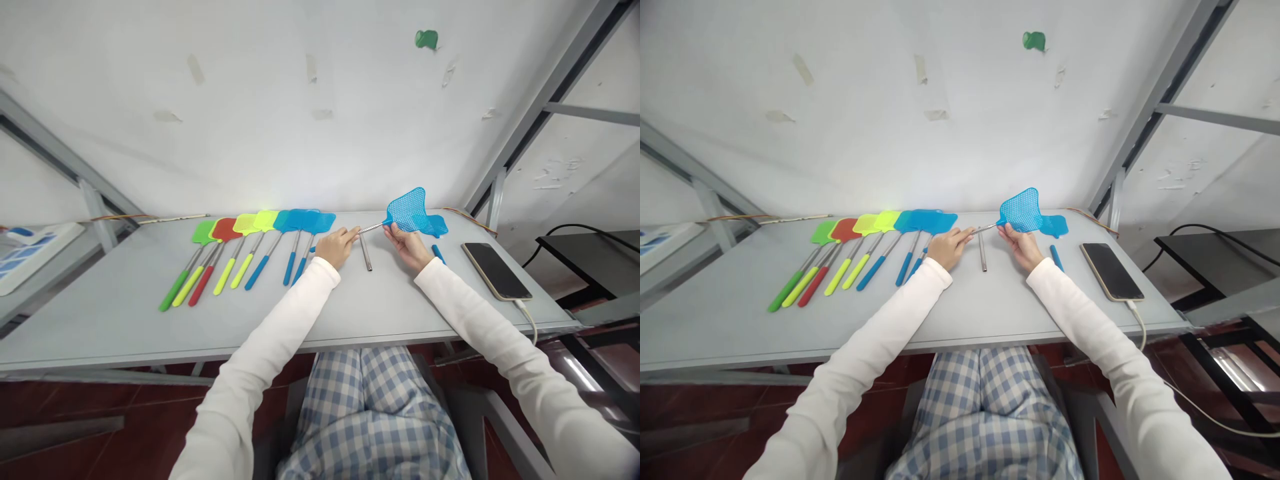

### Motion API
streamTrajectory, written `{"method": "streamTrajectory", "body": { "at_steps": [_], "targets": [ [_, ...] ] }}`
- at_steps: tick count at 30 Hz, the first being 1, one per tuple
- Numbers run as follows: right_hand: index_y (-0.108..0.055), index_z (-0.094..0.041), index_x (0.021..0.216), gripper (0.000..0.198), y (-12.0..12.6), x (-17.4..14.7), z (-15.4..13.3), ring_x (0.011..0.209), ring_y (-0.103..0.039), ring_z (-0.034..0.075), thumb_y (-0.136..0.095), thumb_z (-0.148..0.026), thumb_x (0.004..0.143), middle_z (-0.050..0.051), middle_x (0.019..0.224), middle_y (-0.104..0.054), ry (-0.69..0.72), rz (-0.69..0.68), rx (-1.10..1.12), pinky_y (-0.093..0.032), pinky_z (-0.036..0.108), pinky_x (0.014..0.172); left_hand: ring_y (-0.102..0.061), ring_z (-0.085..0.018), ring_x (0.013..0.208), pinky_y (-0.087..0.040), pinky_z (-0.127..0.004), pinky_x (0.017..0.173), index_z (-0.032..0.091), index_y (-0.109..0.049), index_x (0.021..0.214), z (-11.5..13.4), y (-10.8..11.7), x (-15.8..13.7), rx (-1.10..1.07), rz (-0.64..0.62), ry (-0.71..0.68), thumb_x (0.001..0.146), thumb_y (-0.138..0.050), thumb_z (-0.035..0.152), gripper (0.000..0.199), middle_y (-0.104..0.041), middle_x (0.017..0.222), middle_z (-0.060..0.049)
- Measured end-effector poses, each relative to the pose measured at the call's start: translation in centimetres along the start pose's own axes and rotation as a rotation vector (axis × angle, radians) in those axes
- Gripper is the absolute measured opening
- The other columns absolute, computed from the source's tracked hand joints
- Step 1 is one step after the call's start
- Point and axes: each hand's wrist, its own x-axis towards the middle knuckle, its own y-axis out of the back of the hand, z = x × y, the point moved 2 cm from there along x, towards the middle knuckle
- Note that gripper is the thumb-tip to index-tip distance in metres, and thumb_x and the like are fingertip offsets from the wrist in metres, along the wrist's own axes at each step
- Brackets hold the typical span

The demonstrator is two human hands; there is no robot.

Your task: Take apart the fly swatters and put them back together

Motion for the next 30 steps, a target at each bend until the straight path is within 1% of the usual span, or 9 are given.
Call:
{"method": "streamTrajectory", "body": {
  "at_steps": [6, 10, 13, 17, 21, 23, 25, 27, 30],
  "targets": [
    [-0.067, -0.022, 0.077, 0.027, 0.0, 0.0, -0.4, 0.093, -0.068, 0.015, -0.085, -0.029, 0.058, -0.003, 0.085, -0.071, 0.041, -0.036, -0.052, -0.051, 0.031, 0.1, -0.063, -0.021, 0.09, -0.039, -0.029, 0.07, 0.028, -0.063, 0.126, 0.1, -0.3, 0.0, -0.14, 0.036, 0.027, 0.095, -0.042, 0.037, 0.038, -0.068, 0.099, -0.008],
    [-0.065, -0.023, 0.082, 0.033, -0.7, 0.0, -1.4, 0.097, -0.067, 0.017, -0.084, -0.038, 0.06, -0.001, 0.09, -0.072, 0.095, -0.095, -0.106, -0.05, 0.034, 0.1, -0.063, -0.018, 0.079, -0.043, -0.027, 0.074, 0.021, -0.068, 0.113, 0.9, -0.9, -0.1, -0.488, 0.057, 0.096, 0.091, -0.05, 0.035, 0.031, -0.069, 0.087, -0.006],
    [-0.064, -0.023, 0.09, 0.036, -1.1, 0.0, -1.7, 0.102, -0.066, 0.017, -0.078, -0.047, 0.067, 0.002, 0.101, -0.071, 0.157, -0.156, -0.227, -0.049, 0.036, 0.098, -0.053, -0.011, 0.054, -0.044, -0.025, 0.061, 0.018, -0.063, 0.109, 1.9, -2.0, -0.2, -0.851, -0.01, 0.229, 0.09, -0.05, 0.035, 0.028, -0.062, 0.069, 0.0],
    [-0.063, -0.02, 0.1, 0.039, -0.7, 0.1, -0.8, 0.095, -0.065, 0.019, -0.064, -0.053, 0.078, 0.008, 0.103, -0.07, 0.198, -0.141, -0.574, -0.052, 0.037, 0.083, -0.049, -0.007, 0.045, -0.041, -0.021, 0.049, 0.019, -0.042, 0.125, 2.3, -2.7, -0.7, -1.156, -0.01, 0.465, 0.091, -0.041, 0.023, 0.034, -0.058, 0.074, 0.003],
    [-0.065, -0.018, 0.091, 0.025, -0.4, -0.1, 0.1, 0.088, -0.06, 0.02, -0.051, -0.038, 0.087, 0.009, 0.097, -0.069, 0.362, -0.208, -1.111, -0.047, 0.038, 0.083, -0.058, -0.009, 0.055, -0.048, -0.024, 0.062, 0.022, -0.034, 0.13, 1.0, -2.1, -1.5, -1.027, 0.06, 0.488, 0.085, -0.041, 0.011, 0.047, -0.059, 0.077, 0.003],
    [-0.067, -0.018, 0.09, 0.022, -0.5, -0.4, 0.4, 0.089, -0.056, 0.022, -0.048, -0.03, 0.087, 0.009, 0.095, -0.067, 0.46, -0.255, -1.342, -0.044, 0.04, 0.088, -0.062, -0.013, 0.064, -0.05, -0.03, 0.073, 0.021, -0.042, 0.123, 0.0, -1.7, -1.9, -0.848, 0.045, 0.465, 0.084, -0.042, 0.009, 0.041, -0.061, 0.079, 0.001],
    [-0.068, -0.017, 0.095, 0.025, -0.8, -0.7, 0.5, 0.09, -0.053, 0.023, -0.046, -0.028, 0.089, 0.01, 0.093, -0.064, 0.511, -0.28, -1.465, -0.041, 0.04, 0.09, -0.064, -0.017, 0.082, -0.048, -0.035, 0.088, 0.018, -0.054, 0.106, -0.9, -1.5, -2.2, -0.645, 0.022, 0.429, 0.083, -0.04, 0.008, 0.028, -0.064, 0.084, -0.004],
    [-0.067, -0.019, 0.108, 0.031, -1.1, -1.2, 0.6, 0.091, -0.052, 0.023, -0.044, -0.031, 0.092, 0.01, 0.092, -0.061, 0.537, -0.316, -1.508, -0.04, 0.04, 0.091, -0.061, -0.02, 0.1, -0.043, -0.037, 0.098, 0.017, -0.058, 0.093, -1.5, -1.6, -2.5, -0.494, 0.003, 0.395, 0.083, -0.038, 0.006, 0.024, -0.065, 0.094, -0.009],
    [-0.064, -0.024, 0.12, 0.037, -1.7, -1.9, 0.9, 0.095, -0.051, 0.024, -0.041, -0.037, 0.094, 0.011, 0.099, -0.058, 0.559, -0.403, -1.568, -0.036, 0.04, 0.092, -0.054, -0.024, 0.115, -0.038, -0.038, 0.104, 0.013, -0.06, 0.098, -1.6, -1.7, -3.0, -0.327, -0.005, 0.391, 0.084, -0.039, 0.008, 0.026, -0.06, 0.108, -0.015]
  ]
}}
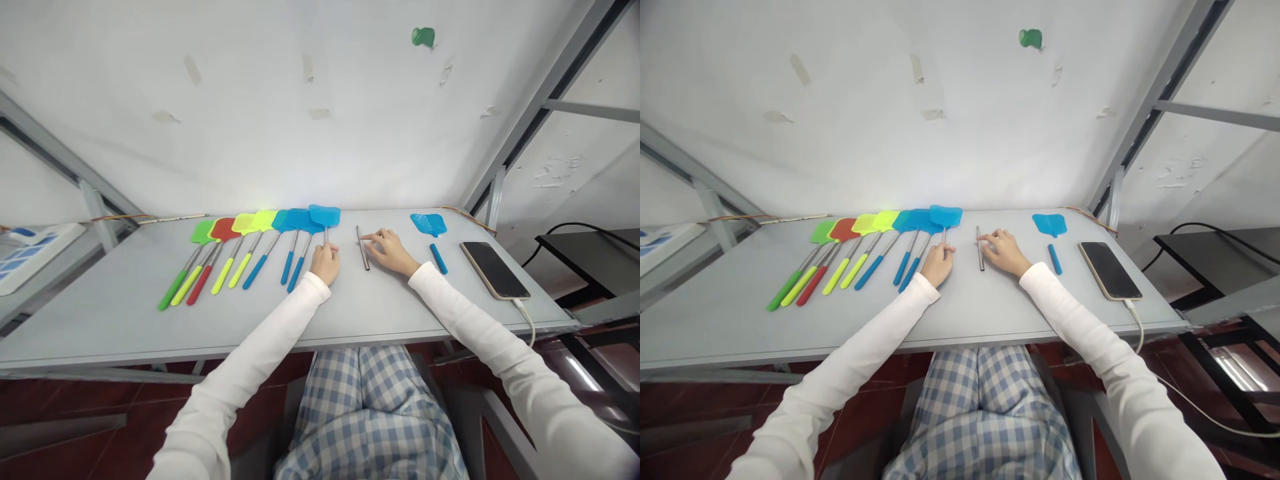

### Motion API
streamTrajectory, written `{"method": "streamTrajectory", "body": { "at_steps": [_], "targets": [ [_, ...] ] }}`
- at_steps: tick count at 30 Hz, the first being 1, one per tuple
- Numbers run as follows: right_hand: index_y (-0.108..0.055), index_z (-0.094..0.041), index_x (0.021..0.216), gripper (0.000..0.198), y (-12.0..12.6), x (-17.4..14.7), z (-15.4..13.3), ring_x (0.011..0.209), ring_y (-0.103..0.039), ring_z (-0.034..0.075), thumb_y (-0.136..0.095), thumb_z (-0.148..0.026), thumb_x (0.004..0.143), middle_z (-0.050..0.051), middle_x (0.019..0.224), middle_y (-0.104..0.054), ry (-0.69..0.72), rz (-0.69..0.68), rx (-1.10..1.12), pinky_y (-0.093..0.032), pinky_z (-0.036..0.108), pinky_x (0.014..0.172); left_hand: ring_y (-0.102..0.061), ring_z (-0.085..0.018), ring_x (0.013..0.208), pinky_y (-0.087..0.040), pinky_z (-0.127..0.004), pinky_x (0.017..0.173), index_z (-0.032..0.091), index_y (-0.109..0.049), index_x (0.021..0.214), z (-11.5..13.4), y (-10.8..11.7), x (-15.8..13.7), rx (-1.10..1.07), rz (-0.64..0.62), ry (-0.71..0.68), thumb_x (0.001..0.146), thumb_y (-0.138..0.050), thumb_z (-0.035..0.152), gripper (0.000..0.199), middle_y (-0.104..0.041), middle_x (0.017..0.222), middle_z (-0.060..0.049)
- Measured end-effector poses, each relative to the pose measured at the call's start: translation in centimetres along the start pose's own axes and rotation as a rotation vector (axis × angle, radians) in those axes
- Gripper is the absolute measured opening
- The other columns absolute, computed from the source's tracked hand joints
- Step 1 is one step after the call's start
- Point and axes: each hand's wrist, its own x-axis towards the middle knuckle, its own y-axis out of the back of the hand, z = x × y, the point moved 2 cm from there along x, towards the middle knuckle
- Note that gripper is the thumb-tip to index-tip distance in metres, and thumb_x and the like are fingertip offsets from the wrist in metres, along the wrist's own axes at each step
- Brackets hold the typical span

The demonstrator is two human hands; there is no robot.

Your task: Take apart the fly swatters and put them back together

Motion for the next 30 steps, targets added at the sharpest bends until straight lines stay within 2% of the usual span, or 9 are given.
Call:
{"method": "streamTrajectory", "body": {
  "at_steps": [6, 9, 12, 17, 20, 22, 24, 27, 30],
  "targets": [
    [-0.066, -0.022, 0.108, 0.03, -0.3, -0.3, -0.7, 0.1, -0.049, 0.025, -0.048, -0.039, 0.091, 0.01, 0.103, -0.06, -0.006, -0.114, -0.08, -0.034, 0.038, 0.089, -0.036, -0.035, 0.132, -0.031, -0.048, 0.107, 0.01, -0.057, 0.117, 0.5, 0.3, -1.2, 0.298, 0.035, 0.051, 0.084, -0.048, 0.018, 0.035, -0.036, 0.142, -0.023],
    [-0.067, -0.021, 0.101, 0.028, 0.3, 0.0, -0.4, 0.098, -0.05, 0.026, -0.048, -0.039, 0.091, 0.01, 0.098, -0.063, 0.001, -0.118, -0.108, -0.034, 0.039, 0.088, -0.039, -0.034, 0.13, -0.032, -0.049, 0.105, 0.014, -0.057, 0.12, 0.4, 1.2, -1.0, 0.376, -0.015, 0.037, 0.086, -0.043, 0.017, 0.037, -0.039, 0.143, -0.021],
    [-0.067, -0.022, 0.105, 0.03, 1.9, 0.4, 0.6, 0.096, -0.051, 0.028, -0.043, -0.035, 0.093, 0.012, 0.097, -0.064, -0.04, 0.0, -0.197, -0.035, 0.042, 0.086, -0.038, -0.034, 0.131, -0.032, -0.05, 0.104, 0.017, -0.056, 0.123, 0.3, 2.4, -1.2, 0.423, -0.099, -0.001, 0.087, -0.043, 0.02, 0.039, -0.039, 0.145, -0.019],
    [-0.067, -0.011, 0.098, 0.03, 4.9, -0.4, 5.0, 0.101, -0.051, 0.037, -0.047, -0.03, 0.088, 0.023, 0.097, -0.062, -0.381, 0.262, -0.407, -0.035, 0.052, 0.085, -0.042, -0.035, 0.124, -0.032, -0.05, 0.101, 0.013, -0.064, 0.111, 2.3, 3.1, -3.5, 0.452, -0.031, -0.111, 0.091, -0.042, 0.031, 0.034, -0.049, 0.132, -0.021],
    [-0.066, -0.004, 0.096, 0.029, 5.0, -1.7, 7.7, 0.105, -0.052, 0.043, -0.053, -0.025, 0.082, 0.031, 0.103, -0.06, -0.59, 0.244, -0.476, -0.035, 0.057, 0.085, -0.047, -0.036, 0.115, -0.035, -0.048, 0.097, 0.009, -0.066, 0.1, 4.9, 1.4, -4.0, 0.429, -0.035, -0.207, 0.092, -0.04, 0.033, 0.036, -0.057, 0.112, -0.024],
    [-0.067, -0.003, 0.095, 0.026, 4.5, -2.2, 8.7, 0.1, -0.056, 0.043, -0.052, -0.019, 0.081, 0.032, 0.099, -0.061, -0.643, 0.188, -0.455, -0.038, 0.057, 0.083, -0.051, -0.035, 0.111, -0.038, -0.046, 0.093, 0.008, -0.064, 0.1, 6.4, -0.4, -3.2, 0.382, -0.097, -0.222, 0.091, -0.043, 0.035, 0.036, -0.059, 0.108, -0.024],
    [-0.068, -0.006, 0.093, 0.024, 3.8, -2.2, 8.8, 0.094, -0.06, 0.039, -0.048, -0.014, 0.082, 0.029, 0.092, -0.063, -0.611, 0.149, -0.389, -0.041, 0.053, 0.079, -0.055, -0.035, 0.108, -0.041, -0.044, 0.09, 0.008, -0.062, 0.103, 7.3, -2.1, -1.6, 0.307, -0.146, -0.183, 0.087, -0.051, 0.04, 0.038, -0.06, 0.107, -0.025],
    [-0.068, -0.013, 0.095, 0.027, 2.7, -1.2, 7.3, 0.088, -0.063, 0.03, -0.044, -0.01, 0.082, 0.021, 0.091, -0.065, -0.432, 0.04, -0.276, -0.045, 0.042, 0.076, -0.06, -0.034, 0.102, -0.044, -0.041, 0.087, 0.009, -0.062, 0.102, 7.3, -3.7, 0.9, 0.185, -0.187, -0.094, 0.079, -0.065, 0.038, 0.037, -0.063, 0.101, -0.022],
    [-0.064, -0.018, 0.106, 0.027, 1.9, 0.1, 4.6, 0.085, -0.062, 0.022, -0.047, -0.015, 0.086, 0.013, 0.1, -0.065, -0.21, -0.041, -0.146, -0.046, 0.034, 0.078, -0.064, -0.032, 0.094, -0.046, -0.038, 0.084, 0.014, -0.064, 0.076, 6.2, -3.7, 2.5, 0.066, -0.214, -0.069, 0.072, -0.07, 0.028, 0.016, -0.066, 0.083, -0.016]
  ]
}}
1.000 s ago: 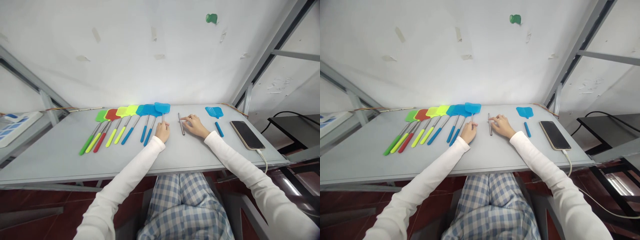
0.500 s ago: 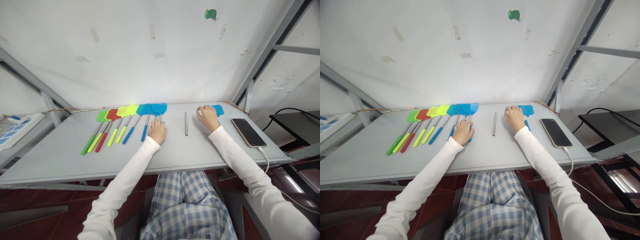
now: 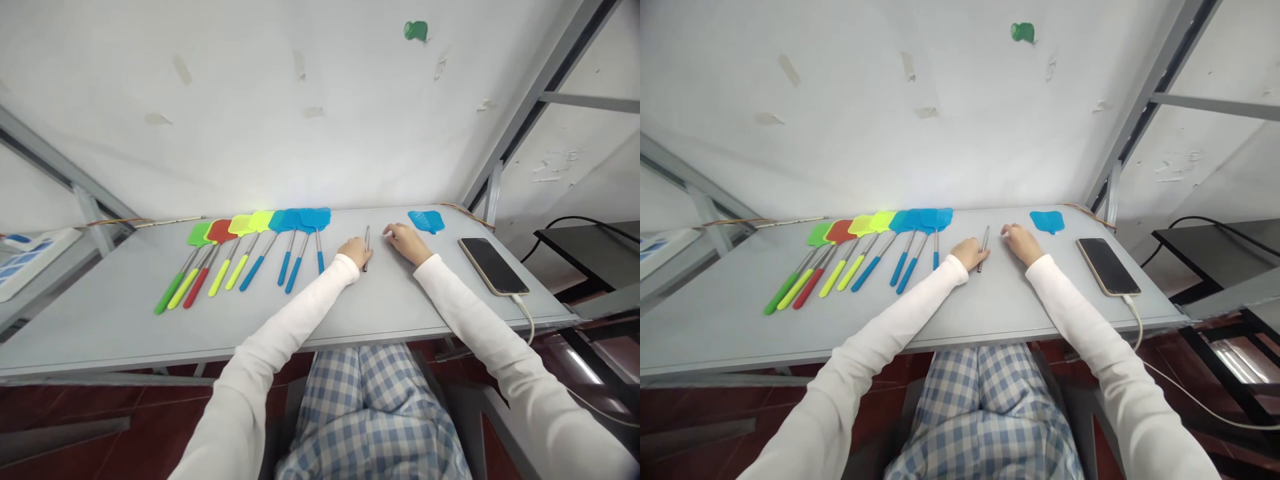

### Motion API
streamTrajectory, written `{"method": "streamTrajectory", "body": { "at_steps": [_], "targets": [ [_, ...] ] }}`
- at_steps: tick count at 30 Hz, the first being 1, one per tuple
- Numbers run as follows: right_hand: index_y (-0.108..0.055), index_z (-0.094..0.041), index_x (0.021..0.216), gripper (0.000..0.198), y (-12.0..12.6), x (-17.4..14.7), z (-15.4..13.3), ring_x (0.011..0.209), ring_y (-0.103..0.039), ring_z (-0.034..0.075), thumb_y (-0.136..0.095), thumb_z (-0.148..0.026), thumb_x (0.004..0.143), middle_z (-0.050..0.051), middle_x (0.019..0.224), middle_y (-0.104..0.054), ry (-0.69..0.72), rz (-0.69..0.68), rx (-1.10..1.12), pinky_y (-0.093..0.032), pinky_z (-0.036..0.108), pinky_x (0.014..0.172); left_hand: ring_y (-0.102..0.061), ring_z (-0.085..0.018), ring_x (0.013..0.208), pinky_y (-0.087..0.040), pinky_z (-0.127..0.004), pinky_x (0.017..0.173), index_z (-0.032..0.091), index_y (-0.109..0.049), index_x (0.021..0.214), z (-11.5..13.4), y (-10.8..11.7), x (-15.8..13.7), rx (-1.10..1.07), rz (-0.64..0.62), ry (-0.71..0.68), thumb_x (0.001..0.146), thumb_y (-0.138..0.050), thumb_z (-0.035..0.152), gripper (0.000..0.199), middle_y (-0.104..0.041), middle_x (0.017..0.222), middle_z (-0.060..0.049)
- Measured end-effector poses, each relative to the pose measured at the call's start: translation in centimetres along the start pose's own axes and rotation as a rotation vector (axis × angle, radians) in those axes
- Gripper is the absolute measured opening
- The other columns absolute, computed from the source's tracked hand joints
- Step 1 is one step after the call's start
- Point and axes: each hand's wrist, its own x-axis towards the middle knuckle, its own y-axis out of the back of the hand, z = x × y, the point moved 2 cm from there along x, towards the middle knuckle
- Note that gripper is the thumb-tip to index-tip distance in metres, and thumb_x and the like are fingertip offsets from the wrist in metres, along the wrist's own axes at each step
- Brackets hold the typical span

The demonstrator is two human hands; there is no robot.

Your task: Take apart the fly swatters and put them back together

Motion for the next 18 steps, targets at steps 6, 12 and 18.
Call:
{"method": "streamTrajectory", "body": {
  "at_steps": [6, 12, 18],
  "targets": [
    [-0.057, -0.015, 0.115, 0.035, 0.3, -0.2, -2.7, 0.092, -0.06, 0.023, -0.045, -0.039, 0.093, 0.013, 0.106, -0.062, 0.134, 0.086, 0.097, -0.045, 0.034, 0.082, -0.053, -0.014, 0.05, -0.045, -0.028, 0.061, 0.018, -0.055, 0.049, -2.9, 1.4, 1.5, -0.495, -0.105, 0.096, 0.078, -0.064, 0.027, 0.031, -0.048, 0.043, 0.0],
    [-0.064, -0.017, 0.101, 0.043, 0.2, -0.6, -1.3, 0.097, -0.057, 0.029, -0.058, -0.055, 0.082, 0.014, 0.104, -0.061, 0.17, -0.036, -0.1, -0.04, 0.041, 0.086, -0.058, -0.006, 0.054, -0.052, -0.023, 0.067, 0.013, -0.054, 0.072, -3.0, 1.2, 2.1, -1.19, 0.039, 0.182, 0.086, -0.059, 0.02, 0.016, -0.061, 0.062, 0.0],
    [-0.068, -0.017, 0.1, 0.023, 0.0, 0.2, -0.1, 0.083, -0.058, 0.022, -0.056, -0.033, 0.086, 0.009, 0.087, -0.064, 0.14, -0.09, -0.024, -0.042, 0.034, 0.08, -0.067, -0.009, 0.068, -0.055, -0.032, 0.085, 0.015, -0.051, 0.081, -2.6, 1.5, 1.5, -1.318, 0.111, 0.072, 0.079, -0.064, 0.009, 0.014, -0.062, 0.07, 0.003]
  ]
}}
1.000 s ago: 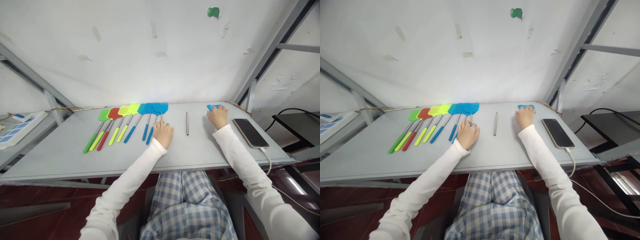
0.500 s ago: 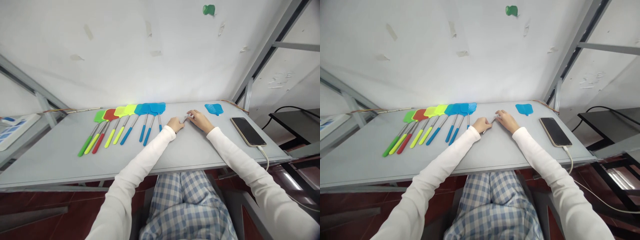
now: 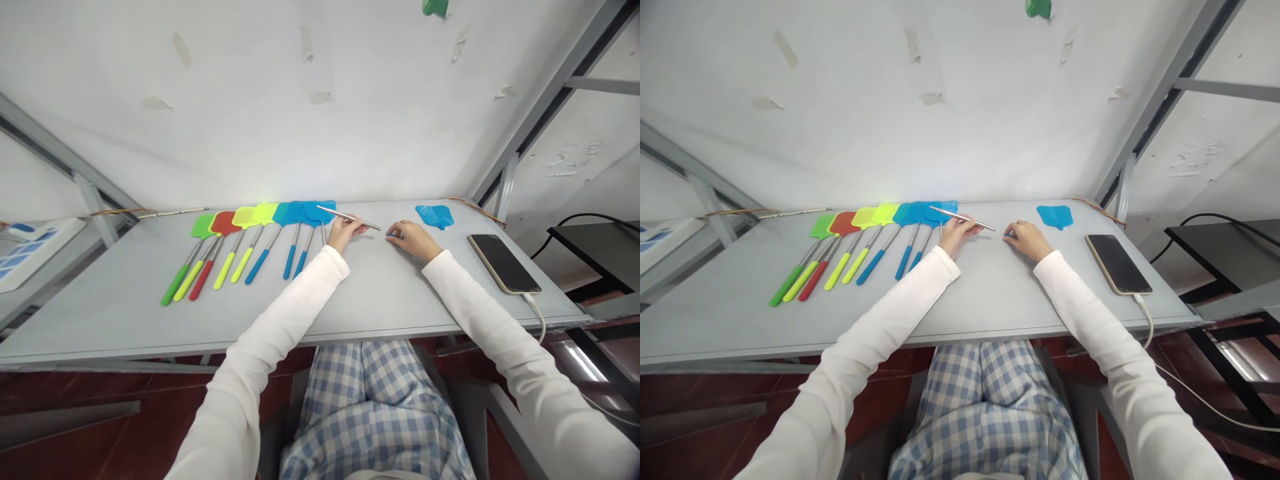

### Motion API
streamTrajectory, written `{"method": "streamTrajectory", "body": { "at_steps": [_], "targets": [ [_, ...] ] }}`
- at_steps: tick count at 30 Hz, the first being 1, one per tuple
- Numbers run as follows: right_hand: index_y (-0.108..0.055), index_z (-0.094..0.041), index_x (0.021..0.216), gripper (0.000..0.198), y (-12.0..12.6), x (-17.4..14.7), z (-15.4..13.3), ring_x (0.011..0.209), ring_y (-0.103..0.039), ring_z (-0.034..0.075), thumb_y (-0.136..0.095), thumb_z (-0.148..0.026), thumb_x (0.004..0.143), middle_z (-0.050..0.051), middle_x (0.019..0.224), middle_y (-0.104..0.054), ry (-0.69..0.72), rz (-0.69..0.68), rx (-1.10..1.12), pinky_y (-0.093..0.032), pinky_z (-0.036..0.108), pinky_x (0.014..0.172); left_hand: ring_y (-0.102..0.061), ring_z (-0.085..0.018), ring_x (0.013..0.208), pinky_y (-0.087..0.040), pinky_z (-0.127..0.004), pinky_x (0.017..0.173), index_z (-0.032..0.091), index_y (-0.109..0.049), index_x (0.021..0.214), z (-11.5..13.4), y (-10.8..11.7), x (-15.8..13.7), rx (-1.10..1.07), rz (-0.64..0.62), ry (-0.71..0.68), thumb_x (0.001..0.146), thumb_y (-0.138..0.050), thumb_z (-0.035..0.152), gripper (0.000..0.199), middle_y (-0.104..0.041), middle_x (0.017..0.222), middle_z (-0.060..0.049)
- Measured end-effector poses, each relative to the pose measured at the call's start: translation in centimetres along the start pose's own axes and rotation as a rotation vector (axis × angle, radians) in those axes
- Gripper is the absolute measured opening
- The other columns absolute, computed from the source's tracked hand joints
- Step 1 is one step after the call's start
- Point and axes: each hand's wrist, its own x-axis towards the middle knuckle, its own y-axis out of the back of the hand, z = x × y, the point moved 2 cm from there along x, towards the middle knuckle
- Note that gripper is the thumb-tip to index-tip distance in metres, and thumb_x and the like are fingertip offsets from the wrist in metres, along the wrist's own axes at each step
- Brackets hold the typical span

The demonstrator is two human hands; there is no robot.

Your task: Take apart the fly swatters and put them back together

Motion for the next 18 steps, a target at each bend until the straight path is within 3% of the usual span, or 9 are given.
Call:
{"method": "streamTrajectory", "body": {
  "at_steps": [4, 8, 18],
  "targets": [
    [-0.065, -0.018, 0.11, 0.029, 0.1, 0.2, -0.5, 0.084, -0.058, 0.022, -0.055, -0.031, 0.087, 0.01, 0.093, -0.064, 0.027, 0.12, 0.128, -0.043, 0.035, 0.082, -0.067, -0.009, 0.073, -0.055, -0.032, 0.088, 0.015, -0.053, 0.081, -0.1, 0.0, -0.1, 0.013, -0.024, 0.001, 0.08, -0.059, 0.007, 0.01, -0.063, 0.072, 0.002],
    [-0.048, -0.019, 0.133, 0.047, 0.3, 0.2, -1.3, 0.086, -0.058, 0.021, -0.052, -0.03, 0.088, 0.007, 0.094, -0.065, 0.083, 0.182, 0.3, -0.045, 0.036, 0.085, -0.067, -0.01, 0.077, -0.053, -0.033, 0.091, 0.014, -0.054, 0.082, -0.3, 0.0, 0.0, 0.005, -0.034, 0.01, 0.078, -0.06, 0.008, 0.01, -0.064, 0.076, -0.001],
    [-0.052, -0.023, 0.129, 0.041, 0.9, -0.1, -2.1, 0.092, -0.058, 0.024, -0.049, -0.027, 0.088, 0.007, 0.094, -0.064, 0.098, 0.242, 0.295, -0.044, 0.04, 0.091, -0.069, -0.012, 0.083, -0.052, -0.035, 0.094, 0.015, -0.054, 0.082, 0.2, 0.1, -0.6, -0.079, -0.054, -0.007, 0.077, -0.061, 0.008, 0.011, -0.068, 0.078, -0.002]
  ]
}}
